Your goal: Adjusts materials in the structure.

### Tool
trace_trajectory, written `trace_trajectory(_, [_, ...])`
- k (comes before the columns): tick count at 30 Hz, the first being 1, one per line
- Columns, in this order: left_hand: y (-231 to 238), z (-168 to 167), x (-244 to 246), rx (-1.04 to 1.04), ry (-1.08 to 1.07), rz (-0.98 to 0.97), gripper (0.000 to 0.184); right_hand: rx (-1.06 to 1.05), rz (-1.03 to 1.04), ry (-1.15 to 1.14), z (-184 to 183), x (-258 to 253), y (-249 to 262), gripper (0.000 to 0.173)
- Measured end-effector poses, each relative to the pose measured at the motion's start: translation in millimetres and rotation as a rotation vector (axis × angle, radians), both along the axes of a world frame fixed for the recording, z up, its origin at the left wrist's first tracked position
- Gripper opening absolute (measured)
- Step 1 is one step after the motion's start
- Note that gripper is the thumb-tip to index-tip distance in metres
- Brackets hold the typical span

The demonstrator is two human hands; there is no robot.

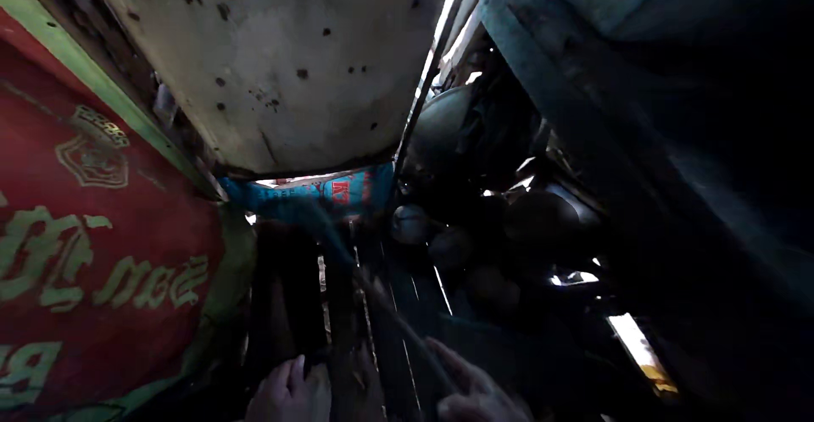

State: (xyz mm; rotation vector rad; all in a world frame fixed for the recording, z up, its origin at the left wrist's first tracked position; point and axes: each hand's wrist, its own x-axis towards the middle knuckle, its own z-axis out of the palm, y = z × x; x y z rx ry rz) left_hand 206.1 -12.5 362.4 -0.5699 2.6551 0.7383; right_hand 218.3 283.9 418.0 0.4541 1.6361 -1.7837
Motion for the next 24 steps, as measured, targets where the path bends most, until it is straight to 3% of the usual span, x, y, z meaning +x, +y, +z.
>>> trace_trajectory(3, [-1.8, -8.2, 5.9, -0.038, 0.098, -0.010, 0.046, 0.009, -0.134, 0.023, -8.5, -20.9, 8.4, 0.084])
trace_trajectory(5, [0.3, -5.8, 3.6, -0.051, 0.011, 0.027, 0.046, 0.110, -0.288, 0.050, -15.2, -23.7, 21.6, 0.082])
trace_trajectory(8, [0.2, -0.5, -1.3, -0.043, -0.086, 0.070, 0.046, 0.252, -0.419, 0.066, -17.0, -1.7, 28.3, 0.093])
trace_trajectory(11, [0.9, 0.9, -3.4, -0.032, -0.121, 0.092, 0.049, 0.230, -0.336, 0.043, -1.5, 35.4, 19.5, 0.096])
trace_trajectory(14, [1.1, 3.2, -5.4, -0.037, -0.151, 0.091, 0.050, 0.045, -0.126, 0.014, 4.2, 45.6, -16.9, 0.092])
trace_trajectory(17, [-0.6, 3.4, -5.8, -0.045, -0.176, 0.096, 0.051, -0.151, 0.082, 0.001, -10.7, -1.9, -77.1, 0.087])
trace_trajectory(19, [-1.0, 2.8, -5.9, -0.028, -0.163, 0.102, 0.051, -0.168, 0.185, 0.074, -21.7, -50.1, -110.5, 0.080])
trace_trajectory(22, [0.3, 2.4, -3.3, -0.048, -0.111, 0.093, 0.049, -0.129, 0.074, 0.164, -22.2, -82.9, -107.3, 0.072])
trace_trajectory(24, [-0.5, 4.4, -4.4, -0.058, -0.135, 0.099, 0.049, -0.077, -0.130, 0.184, -20.7, -62.1, -75.3, 0.074])
